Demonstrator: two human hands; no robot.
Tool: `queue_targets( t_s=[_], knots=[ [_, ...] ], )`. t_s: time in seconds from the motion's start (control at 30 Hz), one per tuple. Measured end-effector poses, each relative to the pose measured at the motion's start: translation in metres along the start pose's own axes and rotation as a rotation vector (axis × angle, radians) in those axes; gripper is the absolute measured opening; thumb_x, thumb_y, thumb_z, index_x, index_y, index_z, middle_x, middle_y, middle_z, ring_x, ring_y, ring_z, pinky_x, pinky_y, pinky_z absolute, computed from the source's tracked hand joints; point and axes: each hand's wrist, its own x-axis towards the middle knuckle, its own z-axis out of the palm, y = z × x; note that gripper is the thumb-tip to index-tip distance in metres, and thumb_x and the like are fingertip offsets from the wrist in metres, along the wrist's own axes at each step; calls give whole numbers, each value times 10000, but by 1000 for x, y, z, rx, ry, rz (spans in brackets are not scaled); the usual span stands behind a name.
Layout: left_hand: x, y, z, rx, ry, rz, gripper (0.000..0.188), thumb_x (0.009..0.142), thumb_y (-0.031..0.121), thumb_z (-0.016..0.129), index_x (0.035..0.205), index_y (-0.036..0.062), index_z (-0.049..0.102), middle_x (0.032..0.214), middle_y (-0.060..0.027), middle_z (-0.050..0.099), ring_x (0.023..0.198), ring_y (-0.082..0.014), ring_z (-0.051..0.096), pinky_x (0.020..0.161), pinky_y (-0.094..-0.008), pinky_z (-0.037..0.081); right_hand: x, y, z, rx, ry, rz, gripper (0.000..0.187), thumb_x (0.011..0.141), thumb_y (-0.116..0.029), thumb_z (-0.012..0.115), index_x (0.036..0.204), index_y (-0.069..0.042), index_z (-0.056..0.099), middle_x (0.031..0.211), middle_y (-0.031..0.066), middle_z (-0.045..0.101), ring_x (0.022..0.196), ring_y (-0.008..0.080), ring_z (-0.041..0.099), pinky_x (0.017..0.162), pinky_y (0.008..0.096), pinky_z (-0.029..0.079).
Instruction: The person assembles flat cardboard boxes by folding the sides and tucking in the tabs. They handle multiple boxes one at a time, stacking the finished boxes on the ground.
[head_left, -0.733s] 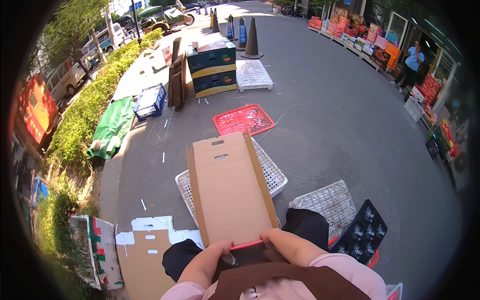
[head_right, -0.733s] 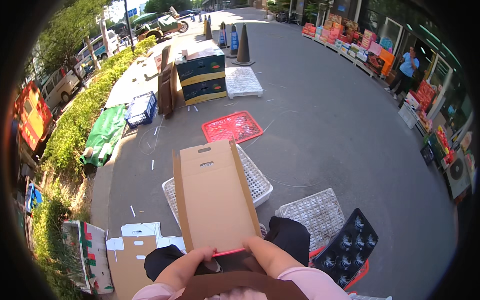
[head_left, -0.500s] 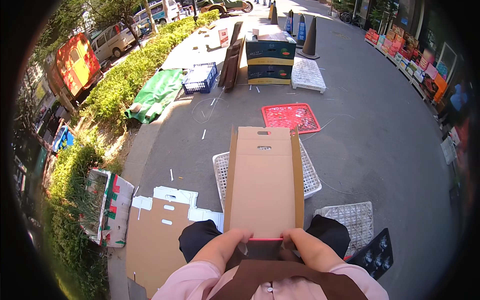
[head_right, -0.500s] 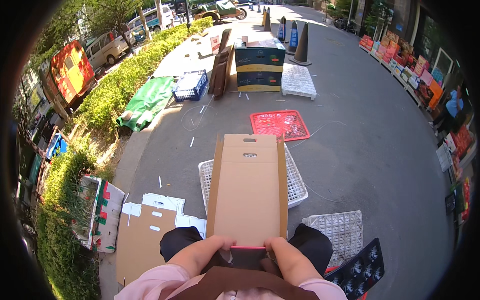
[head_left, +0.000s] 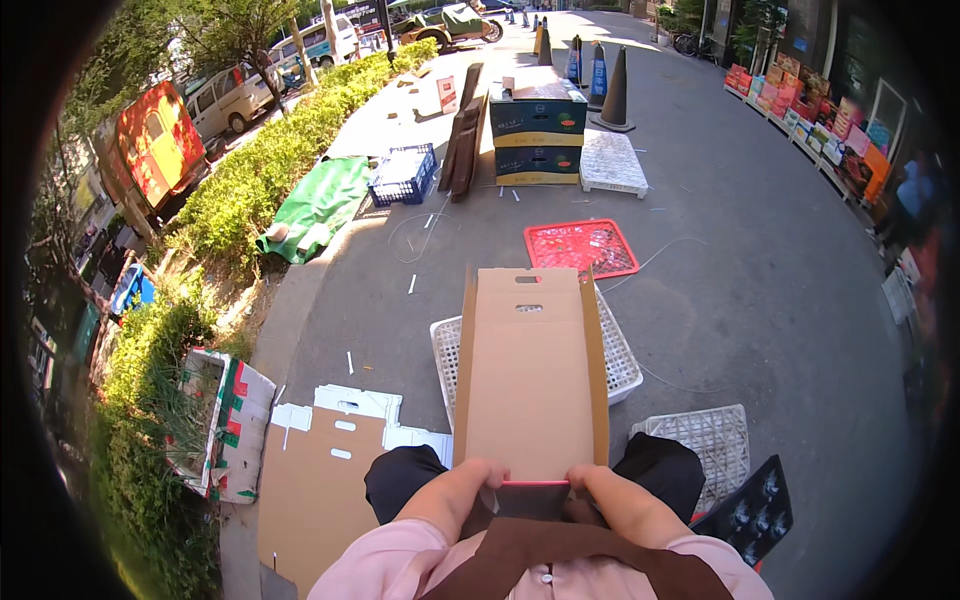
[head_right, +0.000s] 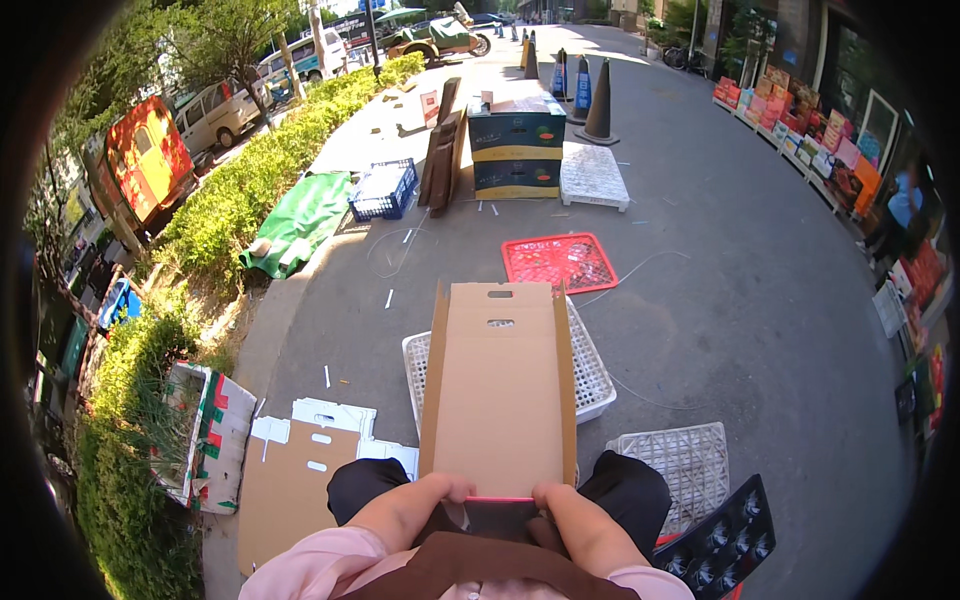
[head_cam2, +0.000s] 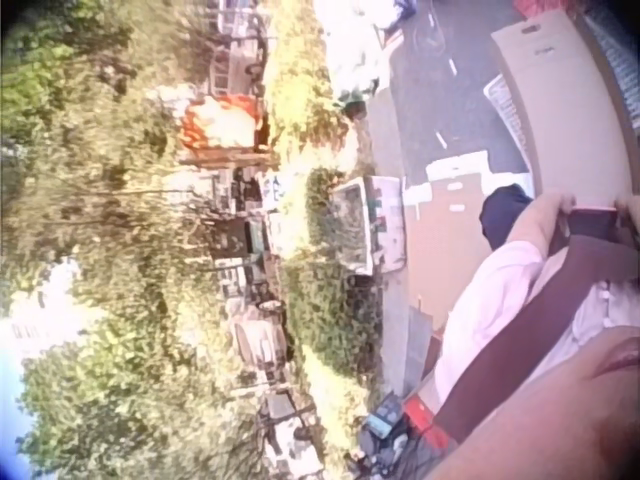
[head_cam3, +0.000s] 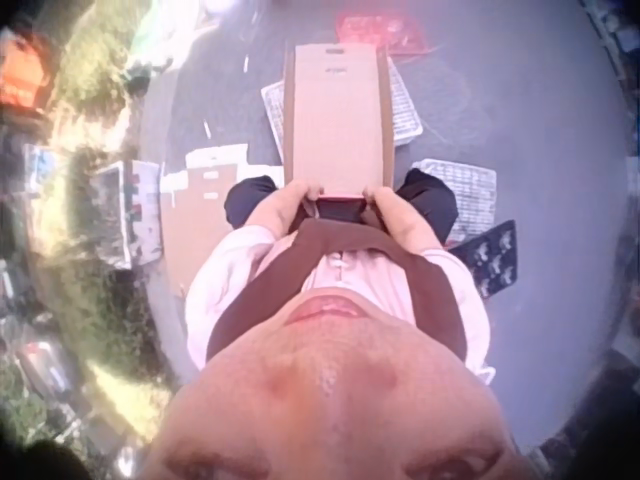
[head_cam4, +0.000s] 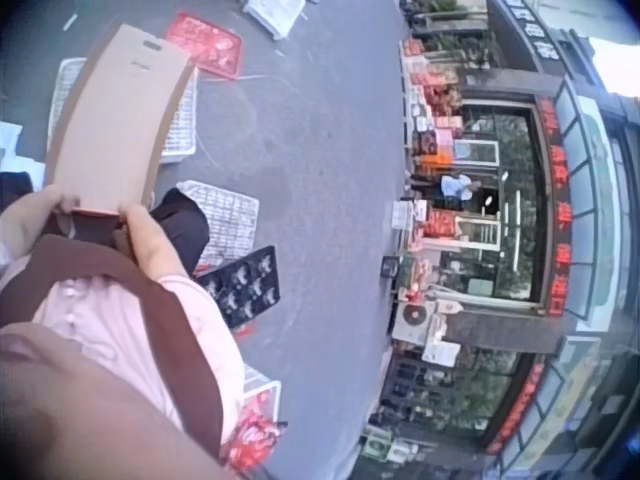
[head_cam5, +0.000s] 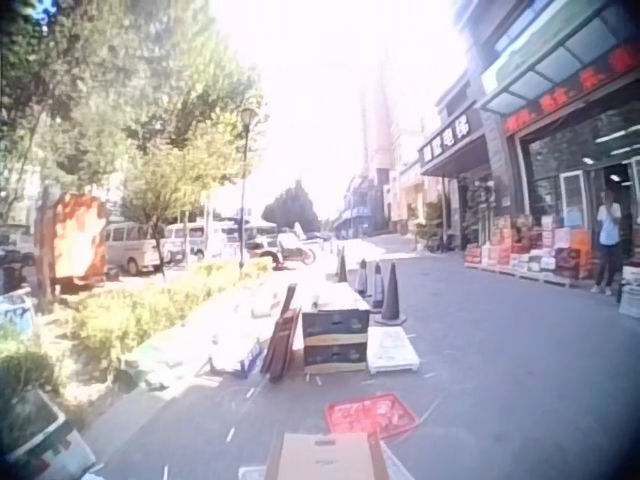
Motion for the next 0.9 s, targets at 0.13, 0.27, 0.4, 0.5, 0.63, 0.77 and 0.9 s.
queue_targets(
  t_s=[0.13,0.27,0.4,0.5,0.63,0.77,0.9],
  knots=[
    [-5,3,13,-125,94,-45,521,758,50,537,1262,170,589,1205,-150,626,1148,-306,570,911,-433,477,0,7,20,-106,290,-74,406,749,-72,602,1134,-179,675,1088,115,685,1017,283,648,849,400,516],
    [-49,39,-7,-108,274,-93,503,773,92,611,1272,140,573,1199,-153,618,1164,-312,556,985,-441,428,-38,-8,10,-112,542,-105,329,785,-146,586,1094,-205,683,1046,114,686,999,299,645,846,410,512],
    [-137,104,-26,286,978,-31,572,746,133,665,1300,139,524,1256,-152,556,1200,-305,527,1055,-534,338,-79,-49,-26,17,708,-188,269,807,-212,599,1059,-221,693,974,124,695,914,320,658,806,433,511],
    [-203,140,-24,130,1559,47,712,724,172,717,1375,109,434,1381,-190,401,1316,-371,368,1085,-572,265,-130,-85,-66,172,782,-278,323,777,-204,657,1098,-217,687,975,139,693,902,320,663,802,414,515],
    [-235,143,12,-133,1941,22,832,692,121,747,1400,-1,328,1383,-245,362,1299,-413,362,1084,-465,309,-164,-120,-105,659,798,-562,390,757,-54,690,1143,-98,659,967,143,703,895,247,679,790,368,523],
    [-224,130,40,-538,1673,34,1022,683,196,800,1458,-28,173,1412,-250,321,1301,-394,366,1085,-434,318,-253,-187,-131,1307,640,-1036,364,827,69,626,1184,11,577,1036,96,675,926,178,662,804,337,541],
    [-201,131,17,-663,1660,149,1189,645,259,852,1488,-18,60,1446,-248,274,1335,-383,328,1101,-424,297,-336,-225,-145,1614,541,-1299,368,859,61,603,1207,-18,515,1088,87,643,956,167,645,861,329,540]
  ],
)
